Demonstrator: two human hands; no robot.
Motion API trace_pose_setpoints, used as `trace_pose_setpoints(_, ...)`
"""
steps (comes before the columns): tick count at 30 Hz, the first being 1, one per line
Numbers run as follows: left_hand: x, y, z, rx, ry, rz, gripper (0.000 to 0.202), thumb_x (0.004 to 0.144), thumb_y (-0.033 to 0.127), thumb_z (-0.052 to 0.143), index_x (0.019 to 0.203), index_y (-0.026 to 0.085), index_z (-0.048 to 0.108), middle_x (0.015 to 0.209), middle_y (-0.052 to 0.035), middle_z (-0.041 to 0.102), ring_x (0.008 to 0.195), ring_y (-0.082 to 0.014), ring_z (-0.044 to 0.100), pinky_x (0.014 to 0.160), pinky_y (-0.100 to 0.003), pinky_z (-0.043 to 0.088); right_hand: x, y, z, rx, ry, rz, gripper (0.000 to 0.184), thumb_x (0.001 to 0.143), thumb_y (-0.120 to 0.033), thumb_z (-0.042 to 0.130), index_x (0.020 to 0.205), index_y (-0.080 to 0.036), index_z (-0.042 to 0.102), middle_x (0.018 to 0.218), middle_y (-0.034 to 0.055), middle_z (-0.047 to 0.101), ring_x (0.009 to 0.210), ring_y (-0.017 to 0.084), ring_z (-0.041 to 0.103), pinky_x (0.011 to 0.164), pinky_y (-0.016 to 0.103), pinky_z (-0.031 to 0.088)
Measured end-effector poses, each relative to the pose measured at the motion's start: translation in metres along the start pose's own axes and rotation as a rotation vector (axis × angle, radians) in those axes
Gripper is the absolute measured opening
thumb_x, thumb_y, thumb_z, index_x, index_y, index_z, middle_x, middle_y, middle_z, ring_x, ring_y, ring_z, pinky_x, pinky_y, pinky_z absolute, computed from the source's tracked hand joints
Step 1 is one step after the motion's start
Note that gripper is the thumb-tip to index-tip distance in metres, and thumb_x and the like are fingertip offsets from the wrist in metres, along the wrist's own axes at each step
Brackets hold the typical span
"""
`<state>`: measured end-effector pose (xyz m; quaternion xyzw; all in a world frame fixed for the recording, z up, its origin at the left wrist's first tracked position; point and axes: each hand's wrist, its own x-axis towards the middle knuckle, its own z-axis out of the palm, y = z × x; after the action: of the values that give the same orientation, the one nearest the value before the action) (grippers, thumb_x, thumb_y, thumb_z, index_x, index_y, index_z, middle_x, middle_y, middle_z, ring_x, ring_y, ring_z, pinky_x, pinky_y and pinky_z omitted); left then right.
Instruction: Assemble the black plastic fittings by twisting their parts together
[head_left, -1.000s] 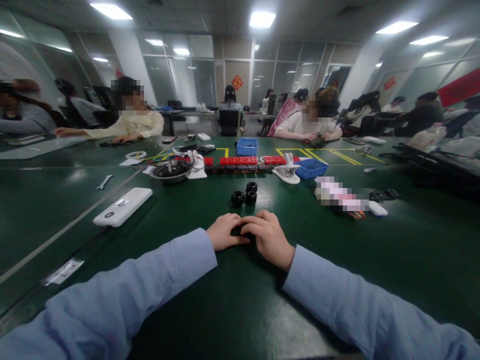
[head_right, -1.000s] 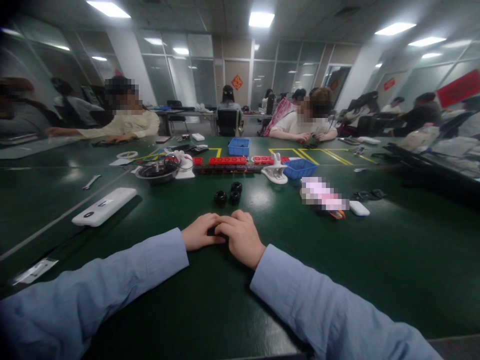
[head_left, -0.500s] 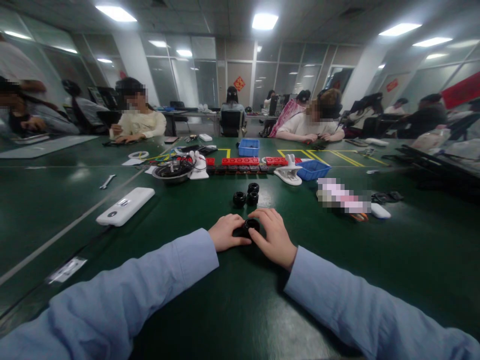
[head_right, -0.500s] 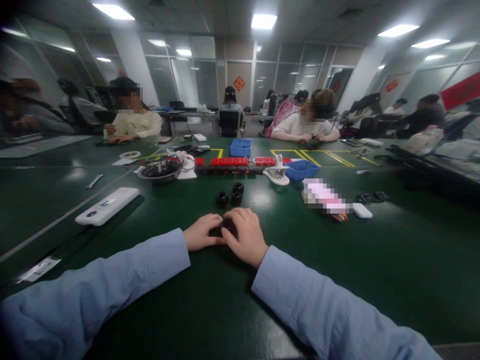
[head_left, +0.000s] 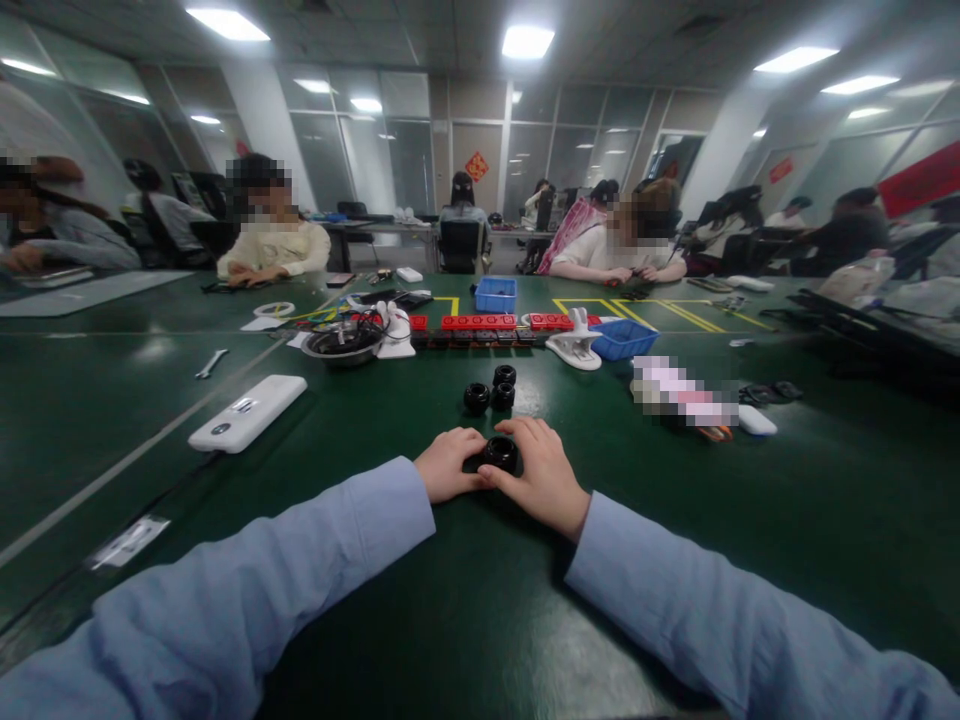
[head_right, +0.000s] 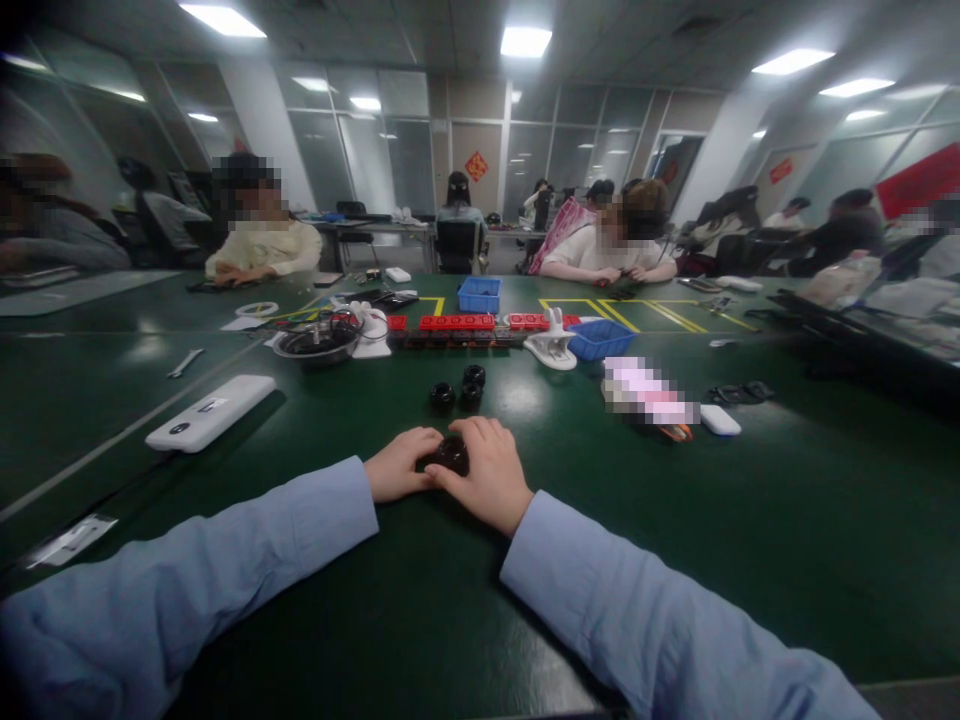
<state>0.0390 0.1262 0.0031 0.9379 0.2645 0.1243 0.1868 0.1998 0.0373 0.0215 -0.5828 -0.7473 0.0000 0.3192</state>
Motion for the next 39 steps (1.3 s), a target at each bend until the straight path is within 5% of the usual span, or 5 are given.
trace_pose_setpoints(39,0.0003,-0.0001,0.0035,0.037,0.020,-0.014,0.030,0.075,0.036,0.062,0.097,0.016,0.059,0.097,-0.0062,0.058,0.091,-0.0221,0.052,0.084,-0.037,0.042,0.0012,-0.0034,-0.0006,0.073,-0.058,-0.145,0.031,0.070,-0.015,0.057,0.101,-0.016,0.061,0.105,0.0045,0.062,0.088,0.020,0.046,0.081,0.035,0.039)
